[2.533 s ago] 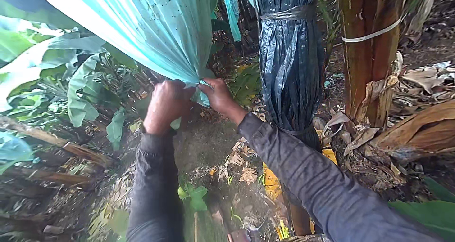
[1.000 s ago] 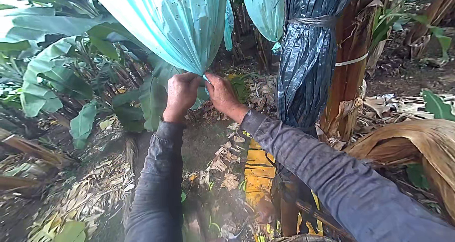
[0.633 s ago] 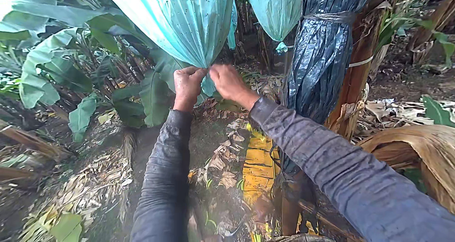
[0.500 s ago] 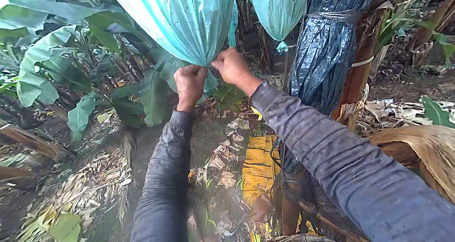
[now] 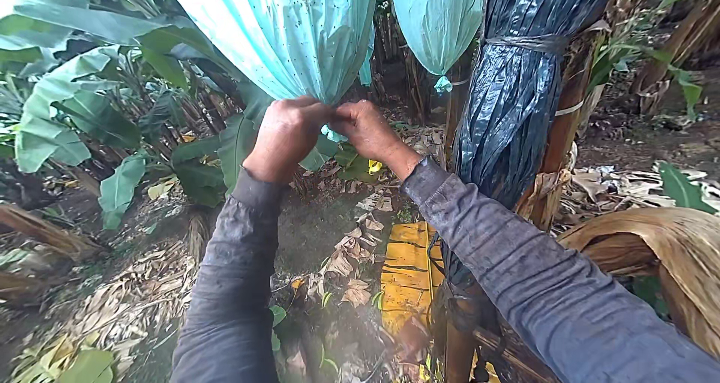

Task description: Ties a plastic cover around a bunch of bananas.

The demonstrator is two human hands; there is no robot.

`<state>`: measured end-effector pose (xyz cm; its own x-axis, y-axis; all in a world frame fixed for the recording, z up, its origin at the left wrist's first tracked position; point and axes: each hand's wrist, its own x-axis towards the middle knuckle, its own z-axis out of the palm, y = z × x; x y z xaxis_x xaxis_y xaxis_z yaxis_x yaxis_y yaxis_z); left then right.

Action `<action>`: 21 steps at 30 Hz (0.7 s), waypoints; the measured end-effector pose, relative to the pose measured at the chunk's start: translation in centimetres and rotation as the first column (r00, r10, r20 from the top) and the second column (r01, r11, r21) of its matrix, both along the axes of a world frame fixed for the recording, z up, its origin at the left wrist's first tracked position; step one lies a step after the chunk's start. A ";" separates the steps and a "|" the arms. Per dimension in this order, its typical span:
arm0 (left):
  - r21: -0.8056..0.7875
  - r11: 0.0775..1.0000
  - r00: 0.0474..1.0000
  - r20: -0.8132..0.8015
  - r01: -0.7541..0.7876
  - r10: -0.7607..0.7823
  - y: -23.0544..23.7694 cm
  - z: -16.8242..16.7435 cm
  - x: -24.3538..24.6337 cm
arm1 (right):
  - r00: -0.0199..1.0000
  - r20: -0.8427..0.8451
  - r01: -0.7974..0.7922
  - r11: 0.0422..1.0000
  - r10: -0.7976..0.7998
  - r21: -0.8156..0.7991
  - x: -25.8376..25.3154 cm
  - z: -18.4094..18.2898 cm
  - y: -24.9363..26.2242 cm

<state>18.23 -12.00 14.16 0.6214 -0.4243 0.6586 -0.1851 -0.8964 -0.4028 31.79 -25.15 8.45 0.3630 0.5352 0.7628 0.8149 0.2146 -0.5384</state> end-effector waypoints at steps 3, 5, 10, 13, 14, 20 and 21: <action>-0.067 0.971 0.973 -0.014 0.229 -0.231 1.3 0.5 1.4 | 0.996 -0.088 -0.024 0.994 0.033 0.109 0.3 -0.5 0.1; 0.005 0.971 0.970 -0.045 0.240 -0.240 1.4 0.8 1.7 | 0.983 -0.167 -0.058 0.988 0.082 0.142 0.6 -0.8 0.0; 0.144 0.967 0.976 -0.094 0.209 -0.197 0.9 1.0 1.6 | 0.844 -0.405 -0.291 0.935 0.351 0.202 0.0 -0.7 -1.2; 0.211 0.959 0.982 -0.043 0.188 -0.183 0.6 0.4 1.9 | 0.860 -0.388 -0.294 0.943 0.332 0.154 -0.3 -0.6 -1.7; 0.221 0.959 0.984 -0.030 0.180 -0.178 0.7 0.2 2.0 | 0.907 -0.333 -0.225 0.964 0.259 0.140 -0.3 -0.6 -1.7; 0.152 0.982 0.994 0.004 0.108 -0.110 0.1 -0.2 1.7 | 0.985 -0.105 0.168 0.875 -0.135 0.454 -1.2 -1.9 -0.1; 0.086 0.988 0.992 -0.003 0.127 -0.127 0.3 -0.2 1.5 | 0.993 -0.078 0.114 0.877 -0.088 0.466 -1.1 -2.0 0.1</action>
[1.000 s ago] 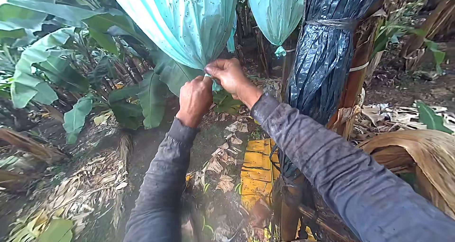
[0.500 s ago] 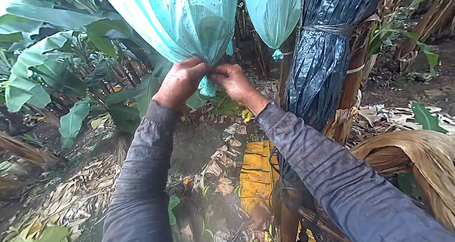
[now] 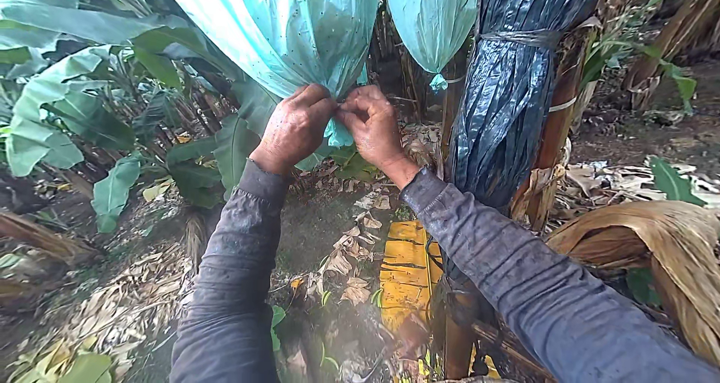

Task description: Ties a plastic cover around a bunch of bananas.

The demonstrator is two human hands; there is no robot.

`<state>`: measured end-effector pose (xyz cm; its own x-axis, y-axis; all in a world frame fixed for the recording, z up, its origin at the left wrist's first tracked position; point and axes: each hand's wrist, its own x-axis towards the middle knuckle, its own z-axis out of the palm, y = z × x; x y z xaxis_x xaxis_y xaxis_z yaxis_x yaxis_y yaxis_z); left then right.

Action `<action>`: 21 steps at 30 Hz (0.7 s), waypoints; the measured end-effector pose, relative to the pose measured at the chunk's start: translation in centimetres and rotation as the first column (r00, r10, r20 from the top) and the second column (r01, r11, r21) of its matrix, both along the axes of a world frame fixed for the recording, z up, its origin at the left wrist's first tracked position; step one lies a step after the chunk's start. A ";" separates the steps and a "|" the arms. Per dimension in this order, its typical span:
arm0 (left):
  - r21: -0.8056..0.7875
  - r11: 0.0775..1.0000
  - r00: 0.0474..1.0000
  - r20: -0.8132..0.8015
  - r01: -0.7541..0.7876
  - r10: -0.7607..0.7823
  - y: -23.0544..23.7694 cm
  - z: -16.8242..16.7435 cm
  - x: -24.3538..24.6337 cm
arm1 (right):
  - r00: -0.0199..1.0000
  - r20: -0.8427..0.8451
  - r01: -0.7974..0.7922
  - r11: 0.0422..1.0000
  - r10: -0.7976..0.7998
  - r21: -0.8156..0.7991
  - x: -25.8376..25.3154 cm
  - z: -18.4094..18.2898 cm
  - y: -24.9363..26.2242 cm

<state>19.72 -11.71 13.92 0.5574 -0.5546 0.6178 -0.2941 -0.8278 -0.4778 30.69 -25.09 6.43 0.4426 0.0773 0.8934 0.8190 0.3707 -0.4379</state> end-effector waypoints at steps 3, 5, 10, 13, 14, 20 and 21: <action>-0.266 0.960 0.996 0.010 0.093 -0.094 1.1 -0.7 -0.9 | 0.968 -0.059 -0.250 0.958 0.245 -0.136 0.7 0.2 -0.3; -0.360 0.921 0.989 0.048 0.150 -0.143 1.4 -1.4 -1.4 | 0.892 -0.204 -0.437 0.885 0.404 -0.159 1.1 0.5 -0.3; -0.298 0.947 0.988 0.133 0.117 -0.080 0.5 -2.5 -1.1 | 0.809 -0.291 -0.563 0.815 0.510 -0.136 0.8 0.7 0.0; -0.265 0.964 0.987 0.155 0.002 0.040 0.4 -1.9 -1.5 | 0.883 -0.267 -0.424 0.901 0.387 -0.096 0.8 1.2 0.0; -0.289 0.956 0.980 0.168 -0.053 0.106 0.5 -1.6 -1.7 | 0.907 -0.296 -0.343 0.933 0.299 -0.110 1.0 1.6 0.0; -0.301 0.866 0.894 0.080 -0.400 0.441 1.3 -2.3 -2.1 | 0.853 -0.496 -0.282 0.943 0.162 -0.178 2.0 3.5 -0.4; -0.240 0.878 0.901 0.027 -0.415 0.433 0.7 -2.5 -2.4 | 0.854 -0.472 -0.332 0.928 0.220 -0.167 1.7 3.4 -0.6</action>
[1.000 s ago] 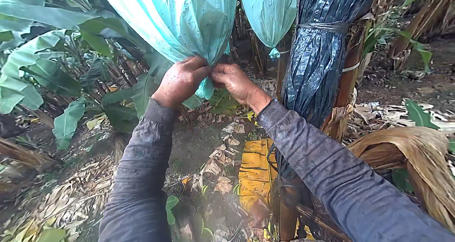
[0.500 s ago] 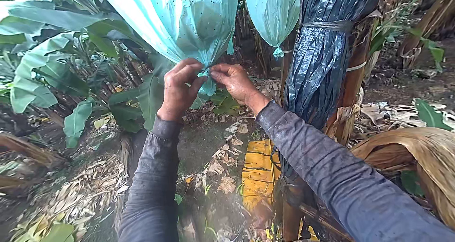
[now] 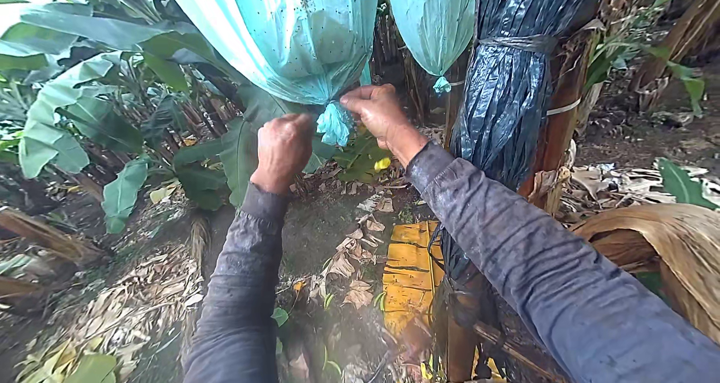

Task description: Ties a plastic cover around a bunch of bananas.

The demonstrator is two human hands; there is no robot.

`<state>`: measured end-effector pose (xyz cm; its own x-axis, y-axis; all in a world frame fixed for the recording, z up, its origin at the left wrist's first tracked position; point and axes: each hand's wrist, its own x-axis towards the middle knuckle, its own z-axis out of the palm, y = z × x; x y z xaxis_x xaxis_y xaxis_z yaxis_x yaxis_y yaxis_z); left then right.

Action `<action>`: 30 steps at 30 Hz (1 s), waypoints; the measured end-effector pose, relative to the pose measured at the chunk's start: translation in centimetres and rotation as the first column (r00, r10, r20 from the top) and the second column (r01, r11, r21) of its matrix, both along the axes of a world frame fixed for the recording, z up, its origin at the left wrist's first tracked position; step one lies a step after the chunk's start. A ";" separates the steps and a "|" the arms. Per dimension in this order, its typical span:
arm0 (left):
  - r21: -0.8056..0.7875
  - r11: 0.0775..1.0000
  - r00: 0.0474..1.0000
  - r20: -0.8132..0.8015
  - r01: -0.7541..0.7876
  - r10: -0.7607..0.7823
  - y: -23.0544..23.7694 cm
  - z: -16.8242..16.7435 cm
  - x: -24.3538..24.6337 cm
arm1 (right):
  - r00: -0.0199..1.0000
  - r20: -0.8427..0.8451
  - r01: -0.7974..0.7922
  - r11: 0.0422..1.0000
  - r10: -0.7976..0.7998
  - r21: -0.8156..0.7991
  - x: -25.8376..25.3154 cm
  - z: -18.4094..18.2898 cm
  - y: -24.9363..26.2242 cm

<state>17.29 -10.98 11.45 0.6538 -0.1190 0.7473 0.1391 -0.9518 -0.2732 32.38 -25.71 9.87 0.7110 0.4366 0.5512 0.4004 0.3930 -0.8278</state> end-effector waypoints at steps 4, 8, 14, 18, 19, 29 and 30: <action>0.198 0.978 0.993 -0.108 0.063 -0.042 -2.6 0.7 -0.7 | 0.946 0.308 -0.106 0.994 0.101 0.000 -0.5 -1.0 0.7; 0.146 0.962 0.973 -0.007 0.229 -0.230 -1.4 2.8 0.6 | 0.883 0.469 0.008 0.999 0.009 -0.033 -0.1 -1.1 1.0; 0.122 0.895 0.903 -0.048 0.429 -0.426 0.6 2.9 2.1 | 0.964 0.166 -0.216 0.976 0.209 0.026 -0.4 -0.9 0.1; 0.203 0.897 0.919 -0.070 0.394 -0.388 0.2 2.3 2.1 | 0.959 0.209 -0.183 0.982 0.190 -0.050 -0.3 -0.6 -0.2; 0.211 0.896 0.920 -0.080 0.391 -0.382 0.2 2.3 2.2 | 0.956 0.261 -0.127 0.991 0.134 -0.044 -0.2 -0.7 -0.1; 0.287 0.909 0.952 -0.036 0.302 -0.305 0.4 2.6 2.7 | 0.938 0.333 -0.075 0.995 0.093 -0.067 0.0 -0.7 -0.2; 0.294 0.911 0.956 -0.045 0.290 -0.289 0.3 2.7 2.6 | 0.935 0.348 -0.040 0.996 0.068 -0.085 -0.2 -0.7 -0.4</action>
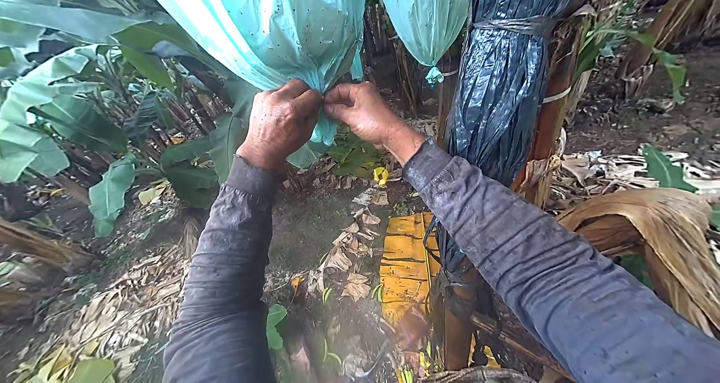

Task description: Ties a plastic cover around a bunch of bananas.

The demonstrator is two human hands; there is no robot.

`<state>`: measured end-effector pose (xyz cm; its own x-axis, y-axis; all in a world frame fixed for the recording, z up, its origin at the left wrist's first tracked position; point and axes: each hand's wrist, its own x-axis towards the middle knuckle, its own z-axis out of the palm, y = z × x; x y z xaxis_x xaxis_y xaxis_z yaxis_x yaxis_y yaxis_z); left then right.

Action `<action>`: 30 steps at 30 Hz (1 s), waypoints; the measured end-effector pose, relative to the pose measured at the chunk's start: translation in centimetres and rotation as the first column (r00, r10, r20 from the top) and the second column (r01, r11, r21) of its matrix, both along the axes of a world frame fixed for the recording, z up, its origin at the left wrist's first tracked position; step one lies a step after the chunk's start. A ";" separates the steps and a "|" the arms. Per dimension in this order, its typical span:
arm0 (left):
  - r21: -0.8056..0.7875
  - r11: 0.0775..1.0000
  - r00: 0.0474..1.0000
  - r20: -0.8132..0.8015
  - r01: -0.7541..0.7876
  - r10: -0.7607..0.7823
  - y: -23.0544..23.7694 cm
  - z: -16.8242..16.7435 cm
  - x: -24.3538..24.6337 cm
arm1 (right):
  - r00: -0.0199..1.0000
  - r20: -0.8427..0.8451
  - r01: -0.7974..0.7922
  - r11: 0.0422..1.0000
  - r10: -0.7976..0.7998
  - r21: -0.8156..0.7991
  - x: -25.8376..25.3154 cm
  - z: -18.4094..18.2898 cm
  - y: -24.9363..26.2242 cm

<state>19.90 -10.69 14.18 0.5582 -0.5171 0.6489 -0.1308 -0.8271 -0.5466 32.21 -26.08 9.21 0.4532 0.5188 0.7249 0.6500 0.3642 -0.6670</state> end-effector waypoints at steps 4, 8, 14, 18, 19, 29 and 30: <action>-0.012 1.000 0.999 -0.034 -0.001 0.000 -0.2 0.0 0.1 | 0.942 0.097 0.312 0.945 -0.321 0.101 -1.2 -0.1 0.0; -0.093 0.995 0.999 0.033 -0.023 0.026 -0.9 0.1 -0.1 | 0.924 0.235 0.264 0.948 -0.302 0.178 -0.5 -0.7 0.5; -0.288 0.956 0.999 0.010 0.054 -0.054 -2.2 -0.5 -1.9 | 0.979 -0.136 -0.143 0.988 0.150 0.065 -0.4 -0.6 -0.3; -0.291 0.957 0.997 -0.072 0.003 -0.025 -2.3 -0.8 -1.7 | 0.968 -0.190 -0.151 0.984 0.166 0.093 -0.8 -0.7 -0.4; -0.278 0.960 0.998 -0.053 -0.041 0.027 -2.3 -0.6 -1.7 | 0.973 -0.191 -0.107 0.988 0.126 0.107 -0.8 -0.8 -0.3; -0.615 0.747 0.944 0.010 -0.253 0.329 -3.2 -2.8 -3.5 | 0.910 -0.411 0.027 0.996 -0.060 -0.085 -8.5 -6.2 -5.4; -0.660 0.729 0.957 0.053 -0.181 0.286 -3.7 -4.8 -3.9 | 0.927 -0.373 0.026 0.999 -0.040 -0.043 -11.0 -7.6 -7.6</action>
<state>16.00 -14.39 9.39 0.4801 0.1858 0.8573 0.1493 -0.9804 0.1289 21.23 -33.72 1.59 0.7049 0.5219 0.4803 0.3623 0.3172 -0.8764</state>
